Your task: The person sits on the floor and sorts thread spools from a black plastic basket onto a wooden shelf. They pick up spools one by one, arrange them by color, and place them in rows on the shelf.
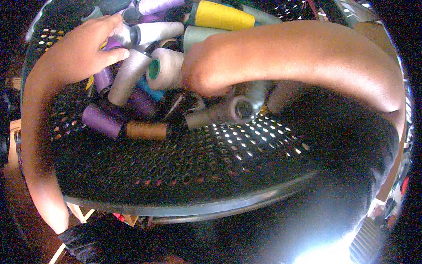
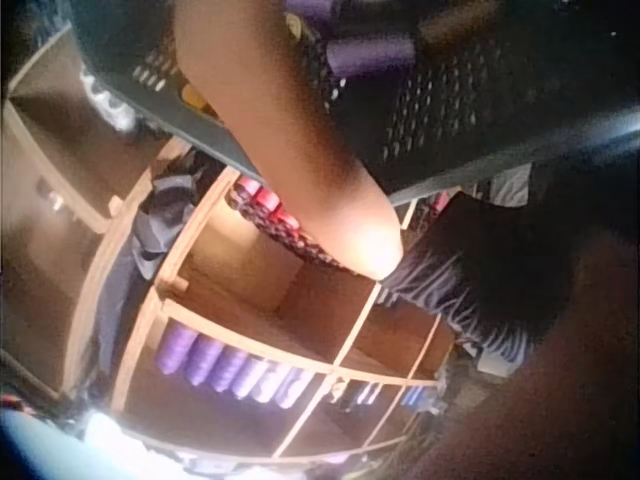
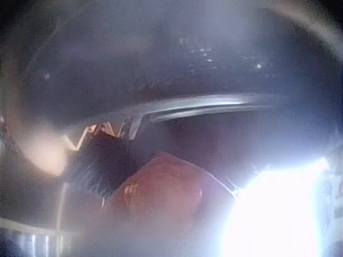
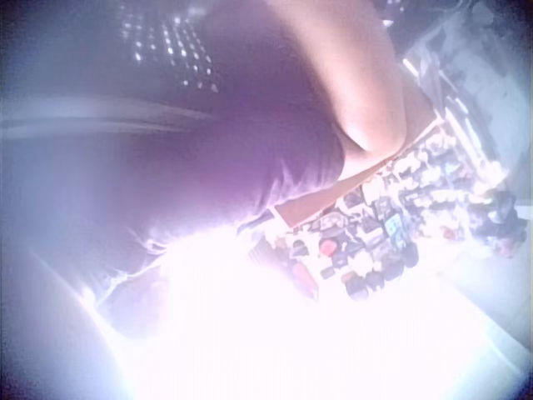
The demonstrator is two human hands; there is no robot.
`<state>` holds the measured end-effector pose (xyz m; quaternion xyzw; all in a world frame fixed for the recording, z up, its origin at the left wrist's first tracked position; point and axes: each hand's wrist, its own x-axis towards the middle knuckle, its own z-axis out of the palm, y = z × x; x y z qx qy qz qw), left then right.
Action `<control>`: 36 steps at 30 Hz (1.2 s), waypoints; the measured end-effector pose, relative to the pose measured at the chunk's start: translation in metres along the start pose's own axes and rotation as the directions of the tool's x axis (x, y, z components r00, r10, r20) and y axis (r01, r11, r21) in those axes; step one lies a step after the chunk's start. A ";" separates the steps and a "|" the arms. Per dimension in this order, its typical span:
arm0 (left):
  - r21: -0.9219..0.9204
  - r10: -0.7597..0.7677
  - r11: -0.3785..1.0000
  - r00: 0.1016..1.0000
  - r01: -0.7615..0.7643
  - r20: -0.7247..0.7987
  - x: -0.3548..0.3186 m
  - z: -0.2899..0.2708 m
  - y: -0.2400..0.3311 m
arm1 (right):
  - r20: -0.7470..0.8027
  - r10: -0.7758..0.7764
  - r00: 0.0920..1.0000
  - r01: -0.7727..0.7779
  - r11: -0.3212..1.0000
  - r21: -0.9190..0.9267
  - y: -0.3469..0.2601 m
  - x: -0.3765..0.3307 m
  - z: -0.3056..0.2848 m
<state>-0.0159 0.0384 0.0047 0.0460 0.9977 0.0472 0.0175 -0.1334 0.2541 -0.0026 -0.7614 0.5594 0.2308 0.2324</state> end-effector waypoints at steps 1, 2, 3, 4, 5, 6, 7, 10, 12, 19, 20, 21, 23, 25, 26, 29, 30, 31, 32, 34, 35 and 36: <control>-0.005 0.013 1.000 1.000 -0.014 -0.019 -0.001 0.001 0.000 | 0.036 -0.011 0.999 0.010 1.000 0.003 0.006 0.004 0.001; -0.018 0.024 1.000 1.000 -0.024 0.016 -0.002 -0.002 -0.002 | 0.085 -0.017 0.996 0.016 1.000 0.014 0.012 0.006 0.000; -0.029 0.034 0.999 0.998 -0.033 0.052 -0.002 -0.006 -0.003 | 0.150 -0.034 0.988 0.030 0.999 0.029 0.020 0.010 -0.005; -0.045 0.009 0.999 0.995 -0.004 0.099 -0.010 -0.011 -0.008 | 0.199 -0.068 0.978 0.057 0.997 0.060 0.023 0.018 -0.025; -0.126 -0.041 0.990 0.985 0.062 0.167 -0.019 -0.018 -0.008 | 0.304 -0.119 0.945 0.103 0.992 0.065 0.027 0.029 -0.046; -0.237 0.062 0.971 0.979 -0.015 0.195 0.011 -0.013 -0.005 | 0.215 0.015 0.977 -0.054 0.983 0.176 0.049 0.018 -0.028; -0.324 0.093 0.946 0.962 -0.005 0.256 0.023 -0.018 0.003 | 0.265 -0.045 0.963 -0.045 0.944 0.326 0.059 -0.004 -0.057; -0.499 0.046 0.861 0.965 0.093 0.259 0.008 -0.042 0.046 | 0.123 0.063 0.990 -0.092 0.965 0.244 0.049 -0.016 -0.075; -0.635 0.149 0.765 0.989 -0.105 0.016 -0.003 -0.008 0.032 | 0.017 0.197 0.980 -0.196 0.960 0.202 0.034 -0.024 -0.067; -0.625 -0.057 0.763 0.980 0.167 0.193 0.001 -0.030 0.001 | -0.223 0.428 0.876 -0.406 0.903 0.141 -0.020 -0.022 -0.082; -0.577 -0.072 0.790 0.966 0.208 0.250 0.007 -0.036 -0.004 | -0.229 0.471 0.852 -0.448 0.882 0.150 -0.015 -0.023 -0.085; -0.485 -0.108 0.844 0.957 0.231 0.268 0.012 -0.032 -0.012 | -0.225 0.521 0.823 -0.491 0.853 0.179 -0.006 -0.023 -0.086; -0.165 -0.186 0.958 0.944 0.236 0.272 -0.008 -0.037 -0.033 | -0.259 0.542 0.799 -0.510 0.840 0.183 0.008 -0.027 -0.104; 0.077 -0.242 0.970 0.935 0.230 0.257 -0.013 -0.032 -0.047 | -0.254 0.406 0.878 -0.397 0.913 0.091 0.057 -0.024 -0.110; 0.111 -0.301 0.953 0.920 0.281 0.251 -0.012 -0.030 -0.046 | -0.252 0.275 0.928 -0.284 0.959 0.000 0.084 -0.026 -0.107; 0.093 -0.357 0.934 0.887 0.345 0.294 -0.008 -0.036 -0.045 | -0.212 0.292 0.933 -0.332 0.924 -0.188 0.135 -0.006 -0.085; 0.069 -0.354 0.934 0.878 0.351 0.323 -0.008 -0.040 -0.044 | -0.209 0.357 0.910 -0.408 0.858 -0.311 0.153 0.004 -0.073; 0.047 -0.340 0.938 0.884 0.344 0.319 -0.009 -0.044 -0.042 | -0.142 0.366 0.920 -0.393 0.858 -0.330 0.174 0.009 -0.065; 0.025 -0.332 0.939 0.889 0.342 0.316 -0.013 -0.049 -0.041 | -0.084 0.393 0.916 -0.397 0.848 -0.352 0.181 0.010 -0.063; -0.001 -0.347 0.931 0.882 0.366 0.318 -0.023 -0.060 -0.037 | 0.027 0.438 0.899 -0.392 0.828 -0.400 0.197 0.017 -0.062; -0.025 -0.322 0.937 0.888 0.349 0.327 -0.013 -0.058 -0.036 | 0.117 0.449 0.886 -0.361 0.825 -0.435 0.214 0.020 -0.046; -0.049 -0.298 0.942 0.894 0.332 0.336 -0.003 -0.056 -0.036 | 0.150 0.494 0.857 -0.417 0.834 -0.362 0.232 0.009 -0.030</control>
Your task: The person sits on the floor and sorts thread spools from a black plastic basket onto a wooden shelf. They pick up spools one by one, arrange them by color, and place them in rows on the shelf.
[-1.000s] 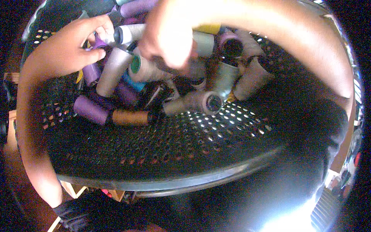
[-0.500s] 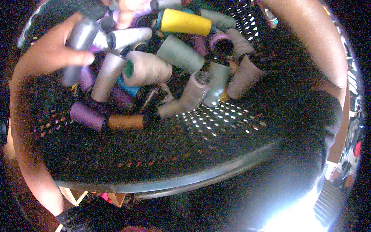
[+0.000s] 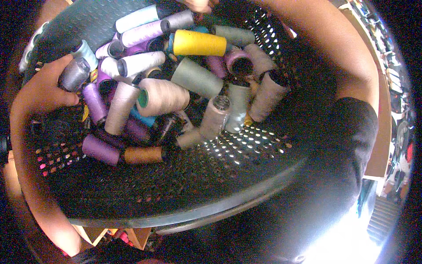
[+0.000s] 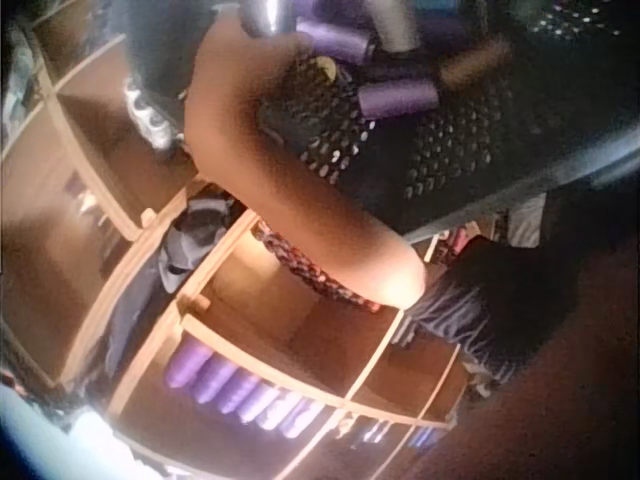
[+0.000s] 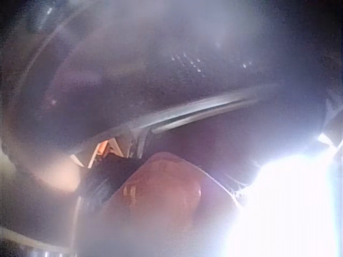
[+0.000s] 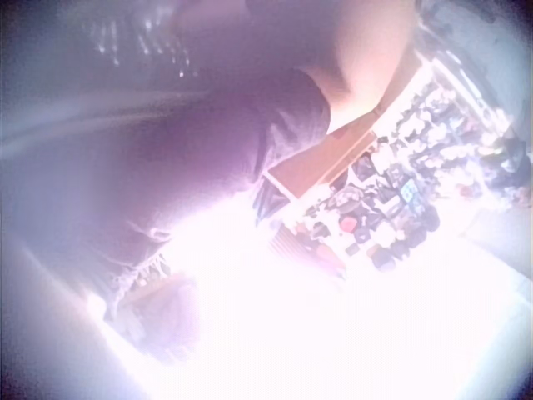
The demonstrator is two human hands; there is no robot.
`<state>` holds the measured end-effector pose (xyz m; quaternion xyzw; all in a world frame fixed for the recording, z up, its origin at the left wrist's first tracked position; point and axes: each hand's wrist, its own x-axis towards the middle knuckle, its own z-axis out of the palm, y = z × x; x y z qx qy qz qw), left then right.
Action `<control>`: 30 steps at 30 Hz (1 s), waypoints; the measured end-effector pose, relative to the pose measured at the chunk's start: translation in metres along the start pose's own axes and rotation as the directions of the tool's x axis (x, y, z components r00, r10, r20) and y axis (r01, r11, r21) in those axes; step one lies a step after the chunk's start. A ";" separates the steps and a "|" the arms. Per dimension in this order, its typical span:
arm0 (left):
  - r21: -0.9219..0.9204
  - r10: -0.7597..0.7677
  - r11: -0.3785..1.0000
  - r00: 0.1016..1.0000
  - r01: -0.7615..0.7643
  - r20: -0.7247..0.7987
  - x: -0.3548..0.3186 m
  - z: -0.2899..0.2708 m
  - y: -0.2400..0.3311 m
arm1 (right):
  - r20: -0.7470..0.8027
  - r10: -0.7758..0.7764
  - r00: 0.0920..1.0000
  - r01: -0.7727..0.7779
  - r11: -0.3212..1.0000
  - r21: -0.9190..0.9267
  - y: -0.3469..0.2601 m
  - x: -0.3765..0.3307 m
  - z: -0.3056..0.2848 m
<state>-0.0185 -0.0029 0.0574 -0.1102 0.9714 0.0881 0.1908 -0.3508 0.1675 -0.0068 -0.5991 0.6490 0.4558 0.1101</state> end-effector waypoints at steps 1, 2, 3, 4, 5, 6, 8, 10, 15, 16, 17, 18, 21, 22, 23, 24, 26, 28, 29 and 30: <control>0.028 -0.116 0.992 0.990 0.119 -0.081 -0.038 -0.004 -0.004 | -0.052 -0.028 0.998 0.029 0.999 0.031 -0.018 0.000 -0.031; 0.046 -0.046 0.998 0.988 0.053 -0.149 -0.012 0.000 -0.003 | 0.046 0.028 0.999 -0.034 0.990 0.138 -0.021 -0.021 -0.003; 0.072 -0.084 0.992 0.972 0.102 -0.222 -0.023 -0.001 -0.005 | 0.079 0.024 0.997 -0.039 0.981 0.192 -0.030 -0.021 -0.006; 0.083 -0.088 0.990 0.956 0.115 -0.280 -0.030 -0.003 -0.014 | 0.108 -0.041 0.993 0.025 0.989 0.149 -0.034 -0.015 -0.005; 0.085 -0.072 0.991 0.938 0.107 -0.340 -0.033 -0.002 -0.028 | 0.126 -0.039 0.991 0.009 0.974 0.228 -0.037 -0.026 -0.012; 0.008 -0.102 0.994 0.936 0.111 -0.336 -0.034 -0.005 -0.036 | 0.147 -0.037 0.988 -0.010 0.952 0.307 -0.039 -0.039 -0.017; -0.134 -0.180 0.981 0.930 0.143 -0.322 -0.043 -0.014 -0.042 | 0.180 -0.119 0.976 0.054 0.943 0.329 -0.028 -0.035 -0.009; -0.179 -0.203 0.973 0.918 0.148 -0.341 -0.054 -0.018 -0.081 | 0.196 -0.215 0.957 0.141 0.931 0.337 -0.014 -0.013 -0.003; -0.244 -0.288 0.948 0.873 0.203 -0.394 -0.075 -0.023 -0.056 | 0.139 -0.198 0.970 0.168 0.964 0.204 -0.053 -0.034 -0.014; -0.253 -0.247 0.953 0.907 0.165 -0.340 -0.045 -0.023 -0.059 | 0.171 -0.090 0.981 0.050 0.973 0.223 -0.051 -0.042 0.006; -0.230 -0.241 0.958 0.913 0.170 -0.328 -0.043 -0.028 -0.063 | 0.141 -0.010 0.990 -0.022 0.975 0.219 -0.053 -0.044 0.011; -0.211 -0.234 0.962 0.919 0.172 -0.317 -0.042 -0.032 -0.070 | 0.294 0.088 0.952 -0.158 0.962 0.222 -0.053 -0.031 0.009; -0.144 -0.209 0.975 0.909 0.167 -0.360 -0.050 -0.025 -0.094 | 0.230 0.124 0.965 -0.181 0.952 0.246 -0.057 -0.025 0.012; -0.151 -0.263 0.963 0.897 0.223 -0.355 -0.063 -0.023 -0.091 | 0.163 0.089 0.983 -0.132 0.953 0.273 -0.059 -0.017 0.003; -0.166 -0.272 0.960 0.895 0.226 -0.353 -0.058 -0.023 -0.085 | 0.147 0.101 0.984 -0.137 0.957 0.257 -0.059 -0.020 0.002; -0.216 -0.245 0.959 0.915 0.181 -0.322 -0.056 -0.024 -0.082 | 0.128 0.111 0.986 -0.140 0.961 0.240 -0.059 -0.022 0.000; -0.316 -0.190 0.943 0.946 0.101 -0.263 -0.055 -0.025 -0.078 | 0.068 0.100 0.993 -0.111 0.975 0.191 -0.063 -0.027 -0.005; -0.052 -0.230 0.973 0.936 0.225 -0.265 -0.064 -0.028 -0.002 | 0.014 0.060 0.998 -0.062 0.989 0.131 -0.068 -0.034 -0.004; 0.015 -0.259 0.962 0.929 0.273 -0.262 -0.070 -0.030 0.014 | -0.012 0.075 0.997 -0.073 0.987 0.140 -0.073 -0.036 -0.008; 0.083 -0.258 0.954 0.928 0.289 -0.269 -0.072 -0.034 0.031 | -0.040 0.098 0.994 -0.091 0.984 0.153 -0.073 -0.049 -0.009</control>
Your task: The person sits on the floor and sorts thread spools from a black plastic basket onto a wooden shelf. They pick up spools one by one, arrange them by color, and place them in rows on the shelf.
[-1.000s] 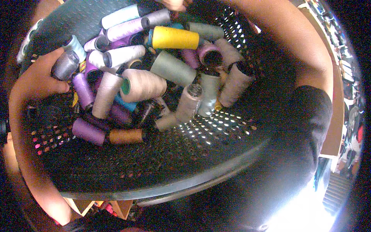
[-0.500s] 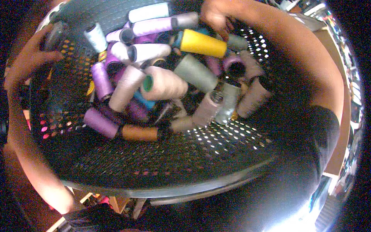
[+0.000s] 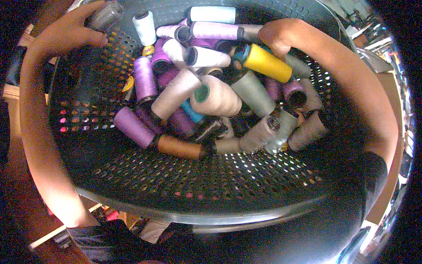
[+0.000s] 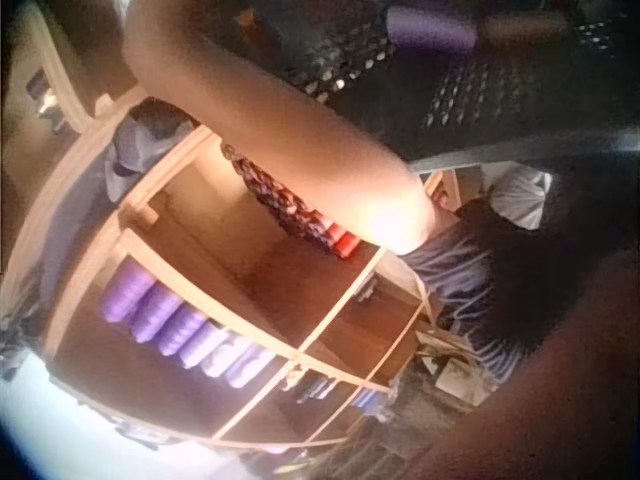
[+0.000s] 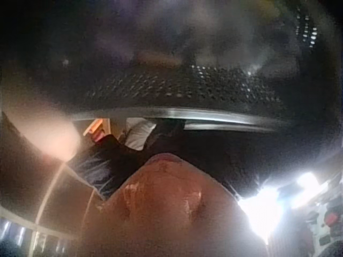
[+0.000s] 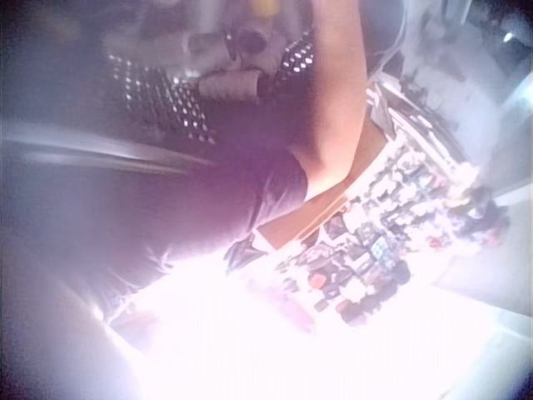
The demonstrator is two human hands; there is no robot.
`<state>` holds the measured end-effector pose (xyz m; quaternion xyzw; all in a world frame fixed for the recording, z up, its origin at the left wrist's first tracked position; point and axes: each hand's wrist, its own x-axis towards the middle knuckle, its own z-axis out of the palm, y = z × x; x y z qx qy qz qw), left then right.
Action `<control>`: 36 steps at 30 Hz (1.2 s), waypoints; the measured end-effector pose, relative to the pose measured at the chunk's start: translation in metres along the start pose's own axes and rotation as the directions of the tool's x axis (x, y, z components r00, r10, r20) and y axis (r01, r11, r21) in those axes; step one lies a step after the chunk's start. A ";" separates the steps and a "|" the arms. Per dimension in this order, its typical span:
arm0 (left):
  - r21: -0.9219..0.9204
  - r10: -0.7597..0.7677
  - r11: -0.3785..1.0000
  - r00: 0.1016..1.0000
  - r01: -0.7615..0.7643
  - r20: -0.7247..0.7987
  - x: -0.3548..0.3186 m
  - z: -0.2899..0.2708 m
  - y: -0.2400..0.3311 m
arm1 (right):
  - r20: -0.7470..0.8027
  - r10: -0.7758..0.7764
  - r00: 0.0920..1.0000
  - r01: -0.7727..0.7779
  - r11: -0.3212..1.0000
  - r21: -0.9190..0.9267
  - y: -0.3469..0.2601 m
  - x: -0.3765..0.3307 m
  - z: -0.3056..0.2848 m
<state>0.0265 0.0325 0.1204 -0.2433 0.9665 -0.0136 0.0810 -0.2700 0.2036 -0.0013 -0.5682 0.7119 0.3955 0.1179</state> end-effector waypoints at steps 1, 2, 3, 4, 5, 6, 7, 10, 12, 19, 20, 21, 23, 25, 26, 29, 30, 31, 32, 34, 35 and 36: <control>-0.004 0.011 1.000 1.000 -0.011 0.003 0.002 -0.002 0.004 | -0.030 0.021 0.999 -0.020 1.000 0.013 0.000 -0.013 -0.004; 0.017 0.002 1.000 1.000 -0.003 0.015 0.000 -0.002 0.001 | -0.086 -0.001 0.996 0.003 1.000 0.023 -0.005 -0.010 -0.012; 0.037 -0.003 0.999 1.000 0.002 0.028 0.000 -0.001 -0.001 | -0.224 -0.022 0.974 0.023 1.000 -0.001 -0.011 -0.006 -0.019; 0.061 0.025 0.998 0.999 -0.027 0.022 0.001 0.001 -0.006 | -0.350 -0.035 0.936 0.027 0.999 -0.026 -0.017 -0.005 -0.025; 0.078 0.025 0.997 1.000 -0.027 0.018 0.000 0.004 -0.007 | -0.589 -0.074 0.805 0.088 0.996 -0.005 -0.027 -0.007 -0.024; 0.083 0.096 0.992 0.995 -0.094 -0.020 0.007 0.002 0.000 | -0.763 -0.040 0.645 0.085 0.996 0.019 -0.033 -0.034 -0.016; 0.111 -0.012 0.994 0.999 0.008 0.030 0.002 0.010 0.001 | -0.817 -0.144 0.558 0.297 0.954 0.035 -0.065 -0.006 -0.029; 0.082 0.053 0.995 0.995 -0.059 0.080 0.008 0.012 0.003 | -0.929 -0.224 0.294 0.639 0.769 0.017 -0.124 -0.001 -0.002; -0.033 0.135 0.991 0.974 -0.131 0.182 0.018 0.008 0.005 | -0.817 -0.349 0.458 0.669 0.741 0.058 -0.137 -0.029 0.001; -0.371 0.350 0.901 0.881 -0.224 0.319 0.012 0.004 0.035 | -0.831 -0.320 0.455 0.732 0.665 0.145 -0.111 -0.028 -0.018; -0.334 0.382 0.896 0.892 -0.293 0.243 0.002 0.007 0.041 | -0.836 -0.328 0.440 0.738 0.662 0.129 -0.113 -0.022 -0.008; -0.304 0.365 0.907 0.903 -0.291 0.227 0.001 0.006 0.043 | -0.789 -0.316 0.528 0.748 0.612 0.255 -0.116 -0.021 0.005; -0.244 0.311 0.935 0.923 -0.255 0.227 -0.001 0.007 0.043 | -0.679 -0.307 0.667 0.680 0.622 0.388 -0.114 -0.022 0.009; -0.190 0.243 0.962 0.935 -0.197 0.259 0.000 0.006 0.044 | -0.622 -0.336 0.707 0.647 0.663 0.377 -0.112 -0.023 0.006; -0.166 0.208 0.972 0.939 -0.167 0.275 0.001 0.005 0.047 | -0.601 -0.356 0.715 0.628 0.706 0.328 -0.112 -0.027 0.000; -0.139 0.155 0.984 0.932 -0.115 0.327 0.007 0.007 0.053 | -0.555 -0.348 0.756 0.587 0.736 0.338 -0.110 -0.033 -0.005; -0.140 0.192 0.978 0.923 -0.153 0.333 0.006 0.009 0.045 | -0.542 -0.339 0.769 0.579 0.729 0.366 -0.109 -0.034 -0.006; -0.129 0.200 0.977 0.929 -0.167 0.312 0.003 0.012 0.044 | -0.490 -0.346 0.800 0.569 0.696 0.438 -0.103 -0.028 -0.010; -0.120 0.214 0.975 0.934 -0.187 0.287 -0.001 0.014 0.044 | -0.463 -0.350 0.814 0.558 0.691 0.459 -0.097 -0.027 -0.018; -0.075 0.152 0.988 0.958 -0.138 0.244 -0.002 0.019 0.060 | -0.518 -0.366 0.773 0.608 0.661 0.439 -0.091 -0.021 -0.016; -0.051 0.106 0.994 0.962 -0.097 0.253 0.004 0.020 0.075 | -0.504 -0.363 0.784 0.594 0.672 0.441 -0.086 -0.020 -0.013; -0.009 0.000 1.000 0.946 0.003 0.324 0.018 0.017 0.099 | -0.498 -0.365 0.787 0.589 0.687 0.427 -0.081 -0.021 -0.011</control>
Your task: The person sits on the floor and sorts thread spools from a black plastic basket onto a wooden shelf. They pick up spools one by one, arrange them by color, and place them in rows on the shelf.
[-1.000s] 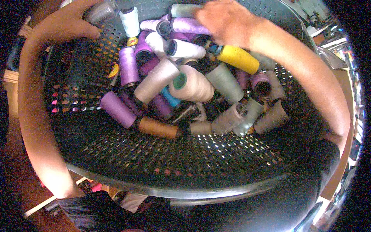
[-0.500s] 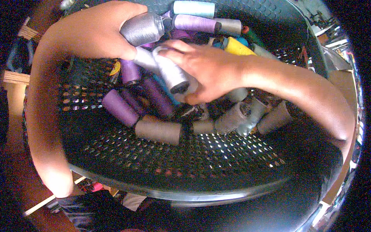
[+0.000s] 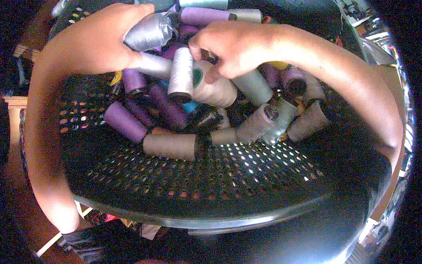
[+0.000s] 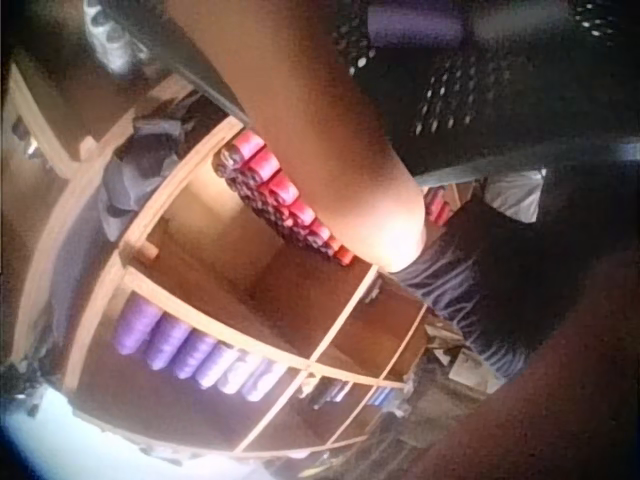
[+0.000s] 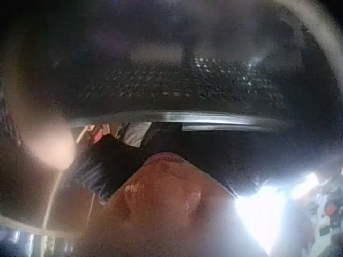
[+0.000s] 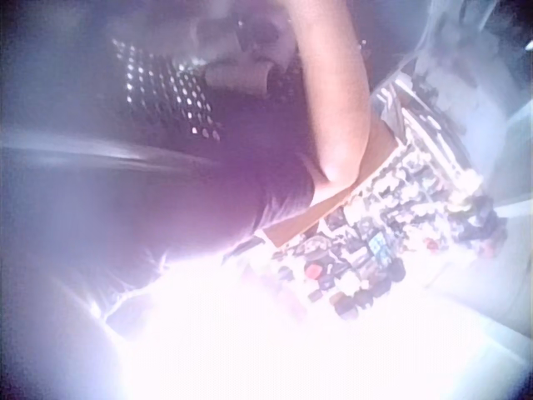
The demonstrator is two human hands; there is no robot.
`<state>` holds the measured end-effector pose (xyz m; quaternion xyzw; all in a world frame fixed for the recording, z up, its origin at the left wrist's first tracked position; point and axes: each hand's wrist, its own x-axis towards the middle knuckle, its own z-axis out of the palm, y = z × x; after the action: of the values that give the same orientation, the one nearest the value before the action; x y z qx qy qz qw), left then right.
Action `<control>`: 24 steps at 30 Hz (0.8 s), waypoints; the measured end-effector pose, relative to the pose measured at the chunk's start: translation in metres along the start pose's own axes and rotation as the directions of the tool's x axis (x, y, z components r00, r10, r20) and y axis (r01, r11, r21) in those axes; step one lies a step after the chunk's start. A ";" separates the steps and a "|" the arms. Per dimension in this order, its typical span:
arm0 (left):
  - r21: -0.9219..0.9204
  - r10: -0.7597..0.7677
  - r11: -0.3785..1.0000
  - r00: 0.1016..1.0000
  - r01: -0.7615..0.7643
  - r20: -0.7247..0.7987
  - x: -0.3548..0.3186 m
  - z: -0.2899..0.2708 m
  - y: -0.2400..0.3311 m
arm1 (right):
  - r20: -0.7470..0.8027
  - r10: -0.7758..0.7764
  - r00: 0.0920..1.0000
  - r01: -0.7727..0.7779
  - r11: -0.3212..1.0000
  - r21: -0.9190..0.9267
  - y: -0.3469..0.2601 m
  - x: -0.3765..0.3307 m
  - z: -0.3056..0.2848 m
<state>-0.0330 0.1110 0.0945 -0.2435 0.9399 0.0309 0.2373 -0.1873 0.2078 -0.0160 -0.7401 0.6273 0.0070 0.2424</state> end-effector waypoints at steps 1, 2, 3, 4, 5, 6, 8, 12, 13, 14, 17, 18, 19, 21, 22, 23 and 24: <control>-0.028 0.071 0.997 0.997 -0.070 0.028 0.011 0.001 0.004 | -0.001 -0.011 1.000 0.011 1.000 -0.019 0.004 -0.006 -0.001; -0.066 0.125 0.990 0.991 -0.121 0.057 0.018 0.002 0.003 | 0.002 -0.037 0.999 0.037 0.998 -0.042 0.006 -0.007 -0.003; -0.150 0.359 0.924 0.933 -0.352 0.015 0.030 0.020 -0.032 | 0.014 -0.012 1.000 0.011 0.997 0.071 0.007 -0.007 -0.001; -0.228 0.535 0.817 0.844 -0.530 -0.046 0.028 0.037 -0.058 | 0.078 -0.038 0.996 0.042 0.998 -0.043 -0.002 0.000 -0.004; -0.413 0.611 0.713 0.791 -0.567 -0.031 0.034 0.051 -0.057 | 0.146 -0.013 0.989 0.034 0.989 -0.143 -0.002 0.001 -0.001; -0.254 0.632 0.738 0.772 -0.625 -0.063 0.037 0.056 -0.051 | 0.207 0.034 0.978 0.017 0.971 -0.237 0.001 -0.004 0.002; -0.239 0.662 0.739 0.745 -0.629 0.086 0.021 0.065 -0.037 | 0.267 0.038 0.963 0.096 0.877 -0.471 -0.001 -0.001 0.004; 0.067 0.761 0.646 0.633 -0.761 -0.140 0.035 0.106 -0.018 | 0.429 0.266 0.863 0.027 0.824 -0.566 -0.008 0.003 0.001; 0.006 0.717 0.696 0.693 -0.718 -0.073 0.033 0.104 -0.017 | 0.476 0.239 0.847 0.032 0.869 -0.493 -0.006 0.004 -0.008; -0.050 0.675 0.737 0.738 -0.674 -0.003 0.030 0.097 -0.014 | 0.518 0.215 0.828 0.026 0.909 -0.417 0.000 0.002 -0.015; -0.088 0.633 0.769 0.773 -0.633 -0.035 0.027 0.098 -0.010 | 0.526 0.221 0.821 -0.026 0.935 -0.352 0.006 0.006 -0.028; -0.084 0.628 0.769 0.774 -0.634 -0.088 0.024 0.104 -0.009 | 0.543 0.266 0.797 -0.064 0.930 -0.362 0.002 0.006 -0.031; -0.061 0.609 0.772 0.764 -0.632 -0.210 0.019 0.111 -0.006 | 0.503 0.264 0.823 -0.083 0.932 -0.353 0.002 0.004 -0.026; -0.009 0.600 0.782 0.757 -0.623 -0.259 0.016 0.123 0.000 | 0.424 0.254 0.869 -0.111 0.936 -0.333 -0.004 0.004 -0.010; -0.007 0.562 0.818 0.800 -0.576 -0.211 0.010 0.121 0.008 | 0.363 0.281 0.889 -0.133 0.915 -0.382 -0.010 0.002 -0.003; -0.083 0.547 0.828 0.831 -0.555 -0.099 0.005 0.113 0.015 | 0.268 0.273 0.924 -0.148 0.901 -0.408 -0.015 -0.004 0.011; -0.173 0.498 0.849 0.865 -0.500 -0.057 0.007 0.114 0.020 | 0.172 0.260 0.950 -0.164 0.887 -0.432 -0.017 -0.007 0.021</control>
<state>0.0017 0.1455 -0.0108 -0.0119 0.9652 0.1759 0.1930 -0.1665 0.2232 -0.0261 -0.6954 0.6576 0.2493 0.1478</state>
